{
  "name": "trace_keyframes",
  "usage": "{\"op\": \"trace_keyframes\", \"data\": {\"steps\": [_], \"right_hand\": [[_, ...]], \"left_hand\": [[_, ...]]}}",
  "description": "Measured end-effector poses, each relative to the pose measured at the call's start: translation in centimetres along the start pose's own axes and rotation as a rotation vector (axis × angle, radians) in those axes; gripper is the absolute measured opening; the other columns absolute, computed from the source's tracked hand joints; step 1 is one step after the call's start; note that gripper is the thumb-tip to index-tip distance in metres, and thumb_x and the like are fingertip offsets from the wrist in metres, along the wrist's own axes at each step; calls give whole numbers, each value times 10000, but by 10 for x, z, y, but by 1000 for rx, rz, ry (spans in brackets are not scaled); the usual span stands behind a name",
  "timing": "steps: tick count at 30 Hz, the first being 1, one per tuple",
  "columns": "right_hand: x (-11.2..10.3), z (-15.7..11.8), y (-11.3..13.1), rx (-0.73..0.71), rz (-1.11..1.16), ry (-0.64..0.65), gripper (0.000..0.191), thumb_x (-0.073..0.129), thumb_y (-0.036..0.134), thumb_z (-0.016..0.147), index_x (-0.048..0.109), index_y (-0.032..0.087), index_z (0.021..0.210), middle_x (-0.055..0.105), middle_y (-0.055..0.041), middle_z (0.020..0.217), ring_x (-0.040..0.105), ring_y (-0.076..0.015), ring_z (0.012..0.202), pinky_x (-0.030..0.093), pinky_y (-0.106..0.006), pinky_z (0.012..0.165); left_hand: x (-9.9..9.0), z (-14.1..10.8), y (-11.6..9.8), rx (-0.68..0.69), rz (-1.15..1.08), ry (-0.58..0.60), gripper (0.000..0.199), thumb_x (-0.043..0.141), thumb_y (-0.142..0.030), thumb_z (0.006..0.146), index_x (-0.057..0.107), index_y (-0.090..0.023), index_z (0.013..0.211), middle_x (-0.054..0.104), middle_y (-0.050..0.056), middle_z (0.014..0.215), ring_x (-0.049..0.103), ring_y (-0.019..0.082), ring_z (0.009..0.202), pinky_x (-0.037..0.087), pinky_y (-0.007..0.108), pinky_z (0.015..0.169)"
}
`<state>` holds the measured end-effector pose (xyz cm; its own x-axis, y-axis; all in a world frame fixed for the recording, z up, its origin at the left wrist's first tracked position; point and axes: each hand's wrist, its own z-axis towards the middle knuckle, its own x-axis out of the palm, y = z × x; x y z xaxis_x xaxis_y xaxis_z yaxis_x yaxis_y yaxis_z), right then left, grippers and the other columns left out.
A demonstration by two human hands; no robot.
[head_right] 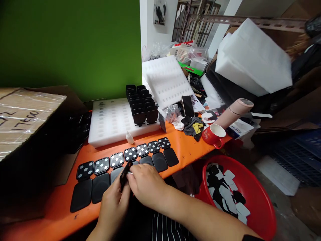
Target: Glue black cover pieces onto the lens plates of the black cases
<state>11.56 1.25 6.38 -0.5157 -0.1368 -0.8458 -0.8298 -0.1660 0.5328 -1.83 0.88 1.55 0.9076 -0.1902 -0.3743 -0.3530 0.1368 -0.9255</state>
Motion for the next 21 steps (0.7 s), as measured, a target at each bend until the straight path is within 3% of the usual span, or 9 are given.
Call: {"op": "trace_keyframes", "data": {"steps": [7, 13, 18, 21], "right_hand": [[10, 3, -16, -285, -119, -52, 189, 398, 201, 901, 544, 165, 787, 587, -51, 761, 493, -176, 712, 402, -290, 669], [3, 8, -28, -386, -133, 21, 182, 411, 209, 894, 555, 158, 797, 592, -57, 775, 489, -168, 711, 408, -286, 697], [1, 5, -27, -446, 73, 104, 171, 433, 244, 901, 576, 170, 846, 616, -41, 806, 538, -158, 759, 408, -288, 743], [1, 3, -27, -335, 331, 34, 192, 410, 245, 920, 576, 173, 857, 632, -32, 817, 563, -143, 763, 421, -272, 738]], "left_hand": [[-4, 0, -6, -60, -96, 38, 303, 496, -280, 822, 640, -182, 1069, 715, 103, 945, 668, 274, 893, 522, 341, 760], [-2, 1, -6, -120, -155, 78, 235, 515, -318, 822, 649, -186, 963, 707, 86, 914, 656, 242, 816, 516, 324, 722], [0, 5, -6, -137, -301, 139, 245, 546, -272, 783, 650, -166, 978, 691, 94, 1001, 625, 253, 928, 487, 376, 846], [3, 6, -2, -200, -451, 171, 294, 575, -317, 791, 642, -163, 1033, 678, 97, 1048, 600, 259, 1006, 464, 381, 893]]}}
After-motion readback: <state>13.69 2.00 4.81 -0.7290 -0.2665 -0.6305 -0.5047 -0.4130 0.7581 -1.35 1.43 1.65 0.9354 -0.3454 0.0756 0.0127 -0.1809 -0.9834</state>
